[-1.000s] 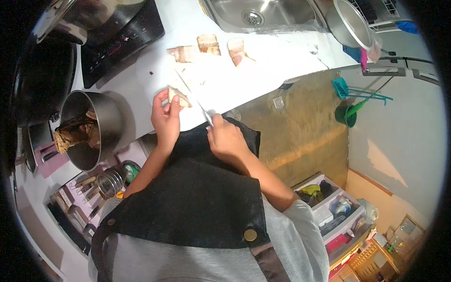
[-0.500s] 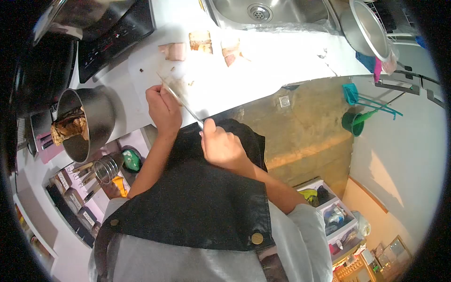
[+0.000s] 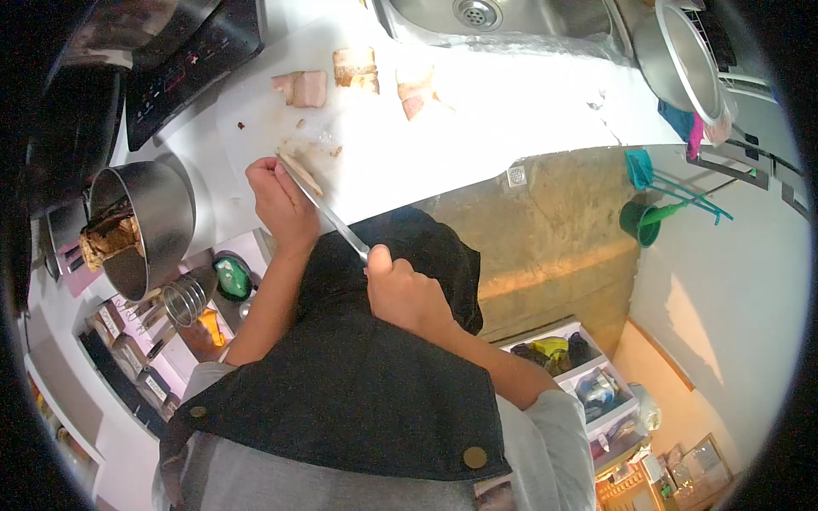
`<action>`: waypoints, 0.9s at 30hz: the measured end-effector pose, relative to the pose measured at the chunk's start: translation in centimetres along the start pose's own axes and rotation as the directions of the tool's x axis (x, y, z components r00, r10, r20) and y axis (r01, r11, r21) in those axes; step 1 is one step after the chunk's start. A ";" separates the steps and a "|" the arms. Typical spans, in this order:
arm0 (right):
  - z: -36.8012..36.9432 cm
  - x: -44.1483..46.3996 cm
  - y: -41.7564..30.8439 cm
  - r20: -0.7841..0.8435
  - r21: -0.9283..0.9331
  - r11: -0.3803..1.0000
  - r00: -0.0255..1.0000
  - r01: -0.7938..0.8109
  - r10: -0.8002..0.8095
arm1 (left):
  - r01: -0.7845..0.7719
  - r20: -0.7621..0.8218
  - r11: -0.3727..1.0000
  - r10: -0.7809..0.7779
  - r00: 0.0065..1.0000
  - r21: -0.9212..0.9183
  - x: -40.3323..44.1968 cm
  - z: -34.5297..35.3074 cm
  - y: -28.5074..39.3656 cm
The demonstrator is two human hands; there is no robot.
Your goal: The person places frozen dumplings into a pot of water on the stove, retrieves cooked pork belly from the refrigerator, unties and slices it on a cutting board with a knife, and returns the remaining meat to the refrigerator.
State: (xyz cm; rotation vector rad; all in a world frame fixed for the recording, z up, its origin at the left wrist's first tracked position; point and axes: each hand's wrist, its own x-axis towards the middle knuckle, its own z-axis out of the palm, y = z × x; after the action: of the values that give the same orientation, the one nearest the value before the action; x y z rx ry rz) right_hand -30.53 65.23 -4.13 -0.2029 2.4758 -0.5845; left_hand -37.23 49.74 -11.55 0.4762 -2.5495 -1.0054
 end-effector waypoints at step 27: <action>1.4 3.2 -1.6 0.048 0.093 0.996 0.999 -0.010 0.006 | 0.002 0.061 1.000 -0.004 0.998 0.021 0.1 -0.1 -0.3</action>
State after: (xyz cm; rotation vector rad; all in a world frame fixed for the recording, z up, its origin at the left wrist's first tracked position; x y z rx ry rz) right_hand -32.35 62.46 -6.03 -0.1685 2.3962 -0.6819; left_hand -37.22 49.40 -11.69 0.4619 -2.6165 -1.0102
